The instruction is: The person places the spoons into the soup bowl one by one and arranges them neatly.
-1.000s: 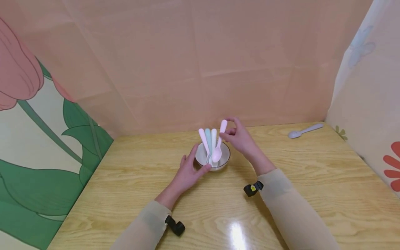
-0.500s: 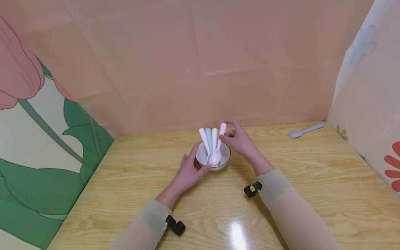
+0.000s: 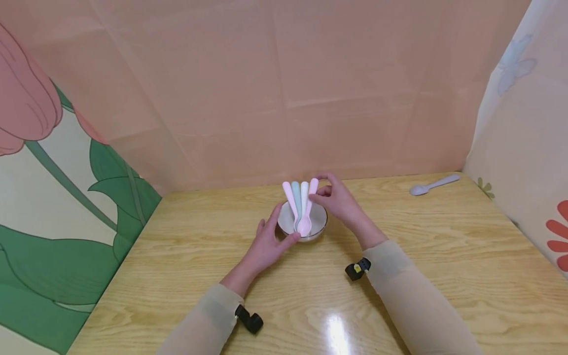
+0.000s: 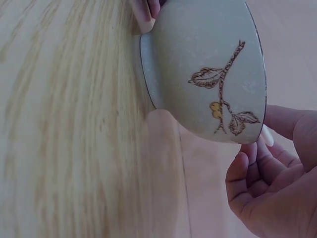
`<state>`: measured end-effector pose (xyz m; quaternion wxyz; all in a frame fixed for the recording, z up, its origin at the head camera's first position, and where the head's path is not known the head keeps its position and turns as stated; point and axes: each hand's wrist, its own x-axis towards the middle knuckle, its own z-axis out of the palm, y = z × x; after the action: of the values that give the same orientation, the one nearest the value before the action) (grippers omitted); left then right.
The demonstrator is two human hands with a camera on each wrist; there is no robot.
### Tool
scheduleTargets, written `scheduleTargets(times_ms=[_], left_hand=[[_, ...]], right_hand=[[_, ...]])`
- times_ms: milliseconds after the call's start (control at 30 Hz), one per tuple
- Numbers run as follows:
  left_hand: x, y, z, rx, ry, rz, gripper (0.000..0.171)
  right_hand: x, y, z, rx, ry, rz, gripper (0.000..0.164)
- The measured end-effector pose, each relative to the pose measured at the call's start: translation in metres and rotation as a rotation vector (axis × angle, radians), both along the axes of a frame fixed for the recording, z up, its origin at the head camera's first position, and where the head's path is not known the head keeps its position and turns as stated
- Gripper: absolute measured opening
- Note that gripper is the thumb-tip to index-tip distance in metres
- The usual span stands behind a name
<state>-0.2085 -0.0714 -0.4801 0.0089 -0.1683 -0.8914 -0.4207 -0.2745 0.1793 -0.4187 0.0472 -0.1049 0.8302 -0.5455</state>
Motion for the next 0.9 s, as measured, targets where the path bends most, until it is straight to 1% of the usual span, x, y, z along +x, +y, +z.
scheduleTargets(times_ms=[233, 533, 733, 900], left_hand=[[-0.001, 0.001, -0.001, 0.005, -0.016, 0.004, 0.105], [-0.002, 0.001, -0.001, 0.005, 0.000, 0.002, 0.103], [-0.001, 0.000, -0.002, -0.001, 0.004, 0.000, 0.104], [-0.001, 0.000, 0.000, 0.000, 0.006, -0.003, 0.104]], right_hand=[[-0.002, -0.002, -0.004, 0.031, 0.021, -0.008, 0.063], [-0.006, 0.001, -0.012, 0.020, 0.026, -0.001, 0.064], [-0.004, 0.001, -0.011, 0.016, 0.013, 0.008, 0.067], [-0.004, 0.001, -0.010, 0.037, 0.012, -0.007, 0.067]])
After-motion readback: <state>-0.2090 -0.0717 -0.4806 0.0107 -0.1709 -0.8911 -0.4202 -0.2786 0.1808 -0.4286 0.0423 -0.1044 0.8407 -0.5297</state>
